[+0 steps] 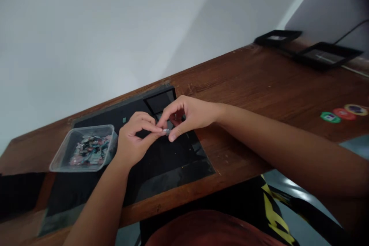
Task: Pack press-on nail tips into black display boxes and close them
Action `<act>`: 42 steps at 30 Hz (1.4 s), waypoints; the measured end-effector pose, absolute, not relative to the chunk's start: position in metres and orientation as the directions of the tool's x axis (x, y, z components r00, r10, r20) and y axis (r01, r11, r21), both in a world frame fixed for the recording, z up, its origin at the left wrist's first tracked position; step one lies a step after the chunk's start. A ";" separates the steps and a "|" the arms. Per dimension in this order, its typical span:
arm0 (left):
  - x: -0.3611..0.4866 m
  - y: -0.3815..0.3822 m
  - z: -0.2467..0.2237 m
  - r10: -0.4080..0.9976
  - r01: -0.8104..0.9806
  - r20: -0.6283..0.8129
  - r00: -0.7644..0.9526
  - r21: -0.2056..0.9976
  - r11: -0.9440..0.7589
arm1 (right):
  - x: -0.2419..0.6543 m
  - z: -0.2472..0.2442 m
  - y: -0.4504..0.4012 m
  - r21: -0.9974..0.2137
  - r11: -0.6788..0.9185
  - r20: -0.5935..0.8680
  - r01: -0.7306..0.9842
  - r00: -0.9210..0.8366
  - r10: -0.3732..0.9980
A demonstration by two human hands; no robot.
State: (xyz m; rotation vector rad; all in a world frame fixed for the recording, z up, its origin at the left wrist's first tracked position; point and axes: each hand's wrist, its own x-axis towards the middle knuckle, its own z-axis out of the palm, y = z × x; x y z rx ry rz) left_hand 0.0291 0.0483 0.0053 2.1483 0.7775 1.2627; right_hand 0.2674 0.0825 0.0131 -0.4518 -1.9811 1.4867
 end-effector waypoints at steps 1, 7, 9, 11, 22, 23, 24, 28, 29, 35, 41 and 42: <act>0.030 0.048 0.006 0.690 0.219 0.595 0.412 0.671 -0.709 | 0.269 0.014 0.083 -0.953 0.295 0.232 -0.065 -0.780 0.581; 0.032 0.044 0.007 0.683 0.248 0.565 0.463 0.657 -0.712 | 0.272 0.015 0.083 -0.969 0.239 0.189 -0.063 -0.812 0.553; 0.032 0.043 0.008 0.692 0.247 0.554 0.462 0.669 -0.701 | 0.270 0.016 0.080 -0.967 0.243 0.208 -0.079 -0.796 0.568; 0.032 0.042 0.009 0.694 0.243 0.553 0.461 0.673 -0.698 | 0.267 0.018 0.077 -0.962 0.251 0.238 -0.107 -0.780 0.579; 0.041 0.033 0.015 0.575 0.337 0.676 0.461 0.466 -0.818 | 0.269 0.022 0.074 -0.955 0.292 0.220 -0.044 -0.765 0.605; 0.042 0.033 0.016 0.570 0.349 0.680 0.461 0.451 -0.821 | 0.269 0.022 0.075 -0.956 0.291 0.221 -0.045 -0.762 0.609; 0.042 0.032 0.017 0.567 0.362 0.681 0.463 0.438 -0.823 | 0.270 0.021 0.076 -0.957 0.288 0.220 -0.044 -0.759 0.613; 0.039 0.031 0.022 0.568 0.402 0.673 0.473 0.408 -0.819 | 0.275 0.018 0.082 -0.941 0.338 0.248 -0.010 -0.700 0.670; 0.038 0.031 0.022 0.572 0.420 0.669 0.475 0.399 -0.815 | 0.277 0.017 0.084 -0.924 0.382 0.272 0.018 -0.670 0.691; 0.032 0.033 0.019 0.670 0.534 0.593 0.447 0.424 -0.732 | 0.286 0.017 0.090 -0.765 0.605 0.393 0.220 -0.585 0.710; 0.031 0.039 0.009 0.808 0.522 0.461 0.368 0.617 -0.589 | 0.279 0.017 0.077 -0.584 0.766 0.542 0.270 -0.573 0.615; 0.032 0.039 0.008 0.807 0.497 0.453 0.380 0.636 -0.591 | 0.276 0.017 0.074 -0.553 0.793 0.580 0.256 -0.564 0.588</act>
